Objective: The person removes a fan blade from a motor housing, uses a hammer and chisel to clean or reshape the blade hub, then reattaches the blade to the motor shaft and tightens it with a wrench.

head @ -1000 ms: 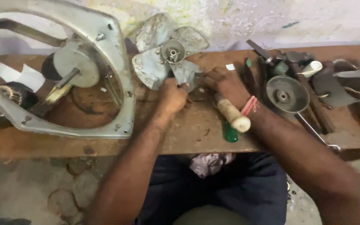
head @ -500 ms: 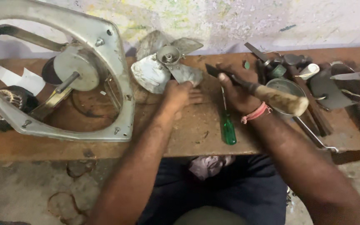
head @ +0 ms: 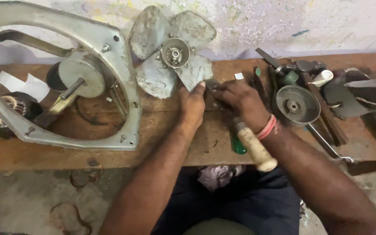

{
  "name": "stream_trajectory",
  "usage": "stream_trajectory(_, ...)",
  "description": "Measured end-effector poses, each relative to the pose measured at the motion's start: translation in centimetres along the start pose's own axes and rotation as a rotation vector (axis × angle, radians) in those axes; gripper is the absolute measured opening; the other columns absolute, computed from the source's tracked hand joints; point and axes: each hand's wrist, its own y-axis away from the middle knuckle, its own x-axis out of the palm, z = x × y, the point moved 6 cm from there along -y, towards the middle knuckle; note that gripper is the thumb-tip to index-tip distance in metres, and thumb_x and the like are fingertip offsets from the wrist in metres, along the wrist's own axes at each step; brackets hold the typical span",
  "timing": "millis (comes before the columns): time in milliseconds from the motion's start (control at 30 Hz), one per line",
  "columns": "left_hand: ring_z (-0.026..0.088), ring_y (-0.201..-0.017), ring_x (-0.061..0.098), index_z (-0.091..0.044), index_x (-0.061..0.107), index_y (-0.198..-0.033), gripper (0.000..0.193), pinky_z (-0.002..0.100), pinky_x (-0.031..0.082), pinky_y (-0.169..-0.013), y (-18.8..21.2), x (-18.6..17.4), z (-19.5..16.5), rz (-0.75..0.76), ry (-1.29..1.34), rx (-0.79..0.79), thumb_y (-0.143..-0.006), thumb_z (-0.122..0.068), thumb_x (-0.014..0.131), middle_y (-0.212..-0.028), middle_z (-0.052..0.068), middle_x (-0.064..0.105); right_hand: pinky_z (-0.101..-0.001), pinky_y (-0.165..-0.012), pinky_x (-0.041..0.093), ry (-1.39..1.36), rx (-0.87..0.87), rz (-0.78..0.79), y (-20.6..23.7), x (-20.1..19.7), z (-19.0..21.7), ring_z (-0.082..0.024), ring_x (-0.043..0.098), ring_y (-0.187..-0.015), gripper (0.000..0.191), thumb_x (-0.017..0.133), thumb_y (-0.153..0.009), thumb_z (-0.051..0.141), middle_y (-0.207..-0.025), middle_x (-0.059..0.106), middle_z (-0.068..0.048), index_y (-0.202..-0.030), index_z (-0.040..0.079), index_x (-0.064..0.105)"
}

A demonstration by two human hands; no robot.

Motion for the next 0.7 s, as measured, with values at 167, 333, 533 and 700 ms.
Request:
stream_trajectory(167, 0.02, -0.11, 0.063, 0.005, 0.059, -0.132, 0.037, 0.035, 0.051, -0.097, -0.1, -0.3, 0.6, -0.022, 0.024, -0.045, -0.096, -0.001, 0.06, -0.125, 0.01, 0.067, -0.0455, -0.092, 0.054, 0.125, -0.053, 0.034, -0.2, 0.6, 1.2, -0.037, 0.064, -0.112, 0.037, 0.068, -0.084, 0.011, -0.122, 0.067, -0.017, -0.12, 0.002, 0.068)
stream_trajectory(333, 0.021, -0.099, 0.066, 0.008, 0.069, -0.116, 0.025, 0.037, 0.054, -0.086, -0.4, -1.1, 1.2, -0.024, -0.187, -0.016, -0.096, -0.005, 0.063, -0.111, 0.011, 0.073, -0.0458, -0.09, 0.053, 0.119, 0.003, -0.016, -0.3, 1.0, 0.1, -0.038, 0.063, -0.109, 0.037, 0.067, -0.086, 0.008, -0.12, 0.067, -0.017, -0.122, 0.002, 0.067)
stream_trajectory(533, 0.02, -0.092, 0.068, 0.008, 0.07, -0.112, 0.024, 0.036, 0.054, -0.081, -0.5, -1.2, 1.3, -0.04, -0.231, 0.019, -0.092, -0.005, 0.065, -0.103, 0.01, 0.074, -0.0457, -0.09, 0.053, 0.108, -0.007, -0.027, 0.0, 1.2, -0.6, -0.037, 0.064, -0.106, 0.036, 0.069, -0.085, 0.008, -0.117, 0.067, -0.017, -0.121, 0.004, 0.068)
stream_trajectory(700, 0.02, -0.09, 0.07, 0.008, 0.072, -0.11, 0.023, 0.036, 0.056, -0.08, -0.4, -1.3, 1.2, -0.03, -0.349, -0.001, -0.092, -0.005, 0.065, -0.102, 0.011, 0.076, -0.0454, -0.087, 0.053, 0.079, 0.056, -0.037, -0.2, 1.1, -1.4, -0.037, 0.065, -0.102, 0.03, 0.073, -0.088, 0.009, -0.112, 0.069, -0.016, -0.117, 0.004, 0.069)
